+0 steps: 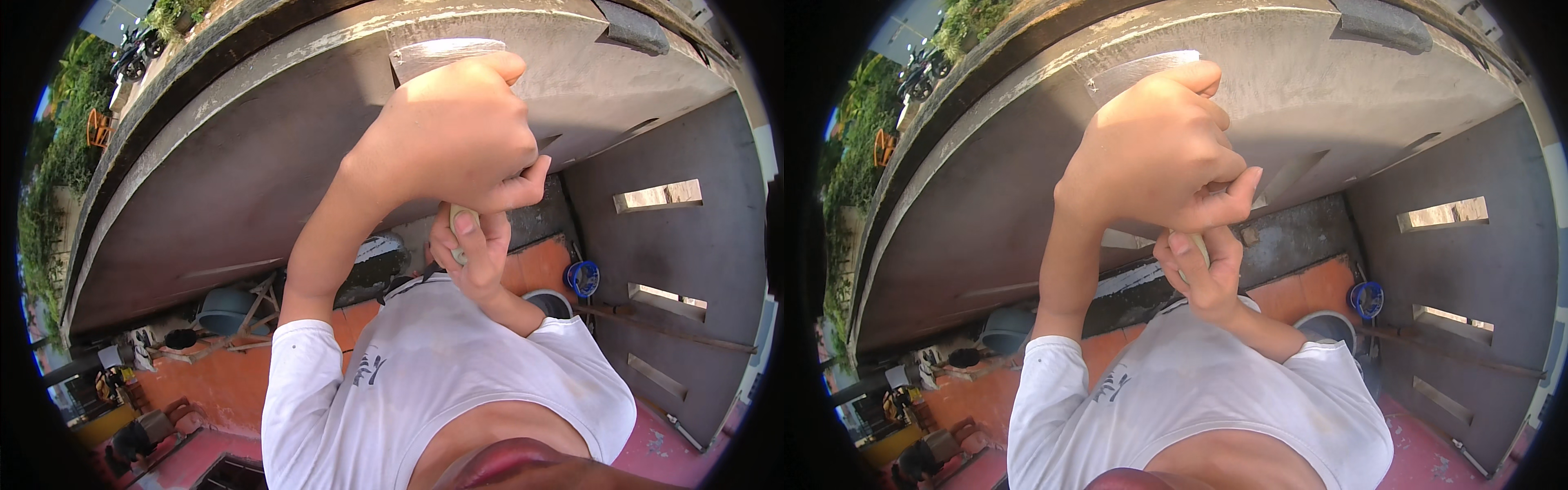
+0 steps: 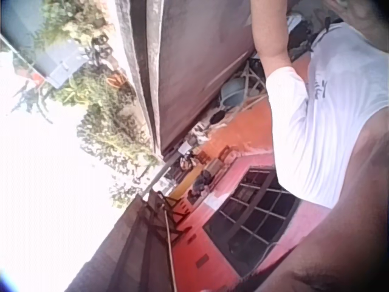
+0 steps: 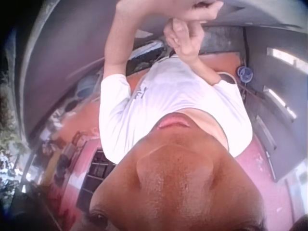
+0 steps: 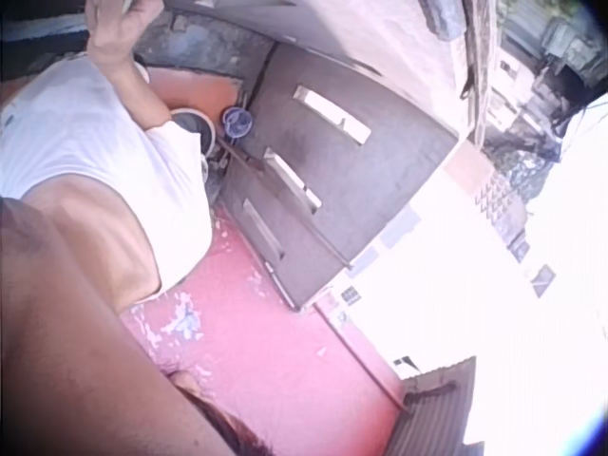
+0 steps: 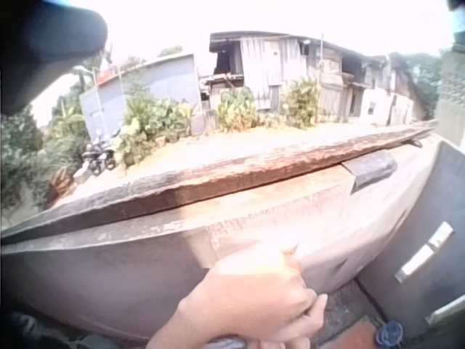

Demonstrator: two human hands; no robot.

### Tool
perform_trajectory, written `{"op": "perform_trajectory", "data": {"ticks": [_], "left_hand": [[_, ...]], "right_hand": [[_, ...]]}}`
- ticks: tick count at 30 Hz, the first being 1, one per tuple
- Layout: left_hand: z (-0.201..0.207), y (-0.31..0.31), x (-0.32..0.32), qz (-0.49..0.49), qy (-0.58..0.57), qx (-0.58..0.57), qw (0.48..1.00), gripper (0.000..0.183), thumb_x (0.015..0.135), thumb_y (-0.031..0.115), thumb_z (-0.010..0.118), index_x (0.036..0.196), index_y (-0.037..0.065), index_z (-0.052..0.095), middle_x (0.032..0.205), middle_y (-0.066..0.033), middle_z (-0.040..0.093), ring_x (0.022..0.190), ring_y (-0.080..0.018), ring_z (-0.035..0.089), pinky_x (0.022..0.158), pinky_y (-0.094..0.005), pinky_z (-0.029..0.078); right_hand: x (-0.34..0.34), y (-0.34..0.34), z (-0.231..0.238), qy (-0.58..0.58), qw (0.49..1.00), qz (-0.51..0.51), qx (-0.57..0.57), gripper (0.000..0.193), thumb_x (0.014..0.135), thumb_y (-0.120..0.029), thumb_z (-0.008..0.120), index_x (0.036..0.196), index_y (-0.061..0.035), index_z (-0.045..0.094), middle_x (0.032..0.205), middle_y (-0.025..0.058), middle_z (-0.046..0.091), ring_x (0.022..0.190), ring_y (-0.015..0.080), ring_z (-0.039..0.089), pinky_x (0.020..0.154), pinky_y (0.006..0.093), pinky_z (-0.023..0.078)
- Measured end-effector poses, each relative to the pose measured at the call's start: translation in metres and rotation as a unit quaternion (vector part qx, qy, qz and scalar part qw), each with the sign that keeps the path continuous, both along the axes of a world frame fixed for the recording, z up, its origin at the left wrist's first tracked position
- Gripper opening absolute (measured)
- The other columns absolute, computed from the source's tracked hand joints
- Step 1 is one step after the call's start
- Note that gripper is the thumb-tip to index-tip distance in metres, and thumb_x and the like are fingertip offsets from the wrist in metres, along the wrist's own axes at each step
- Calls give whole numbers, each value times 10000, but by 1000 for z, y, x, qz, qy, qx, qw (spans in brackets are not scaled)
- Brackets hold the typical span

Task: The person uses a trowel to apply and smooth plaster on a ceiling surface. They repeatedly spread and level the material across the ceiling area, working methodically to even out the surface.

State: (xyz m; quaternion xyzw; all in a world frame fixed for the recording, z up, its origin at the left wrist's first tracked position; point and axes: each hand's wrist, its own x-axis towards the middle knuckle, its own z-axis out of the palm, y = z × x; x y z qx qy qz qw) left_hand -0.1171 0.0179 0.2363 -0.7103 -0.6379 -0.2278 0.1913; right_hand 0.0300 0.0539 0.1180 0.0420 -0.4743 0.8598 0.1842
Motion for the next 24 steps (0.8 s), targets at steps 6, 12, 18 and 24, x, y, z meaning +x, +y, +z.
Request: {"op": "perform_trajectory", "data": {"ticks": [6,12,18,24], "left_hand": [[36,-2,-9,20,-17,-7,1000,421,765,285,603,409,80,514,398,-52,438,516,-225,369,523,-333,386],[-10,1,7,17,40,16,999,390,722,248,667,405,113,485,401,-19,396,473,-211,296,533,-324,335],[36,-8,-9,48,26,24,998,282,709,224,683,463,128,582,422,-16,372,486,-218,336,496,-328,317],[-68,14,11,-14,9,63,998,349,738,230,649,429,119,534,419,-29,415,475,-215,390,570,-320,386]], "right_hand": [[-17,1,35,26,999,-5,33,317,1041,-229,471,1296,-44,430,728,51,468,447,54,317,402,211,264],[0,5,-15,1,1000,9,15,309,1045,-235,461,1291,-50,436,729,48,462,441,49,310,399,206,262],[-23,6,41,24,999,22,-23,319,1034,-227,518,1271,-14,502,713,8,509,478,32,369,425,192,268],[14,18,-45,-88,995,-40,23,274,1045,-264,481,1227,-59,497,738,22,477,454,36,328,416,191,272]]}}
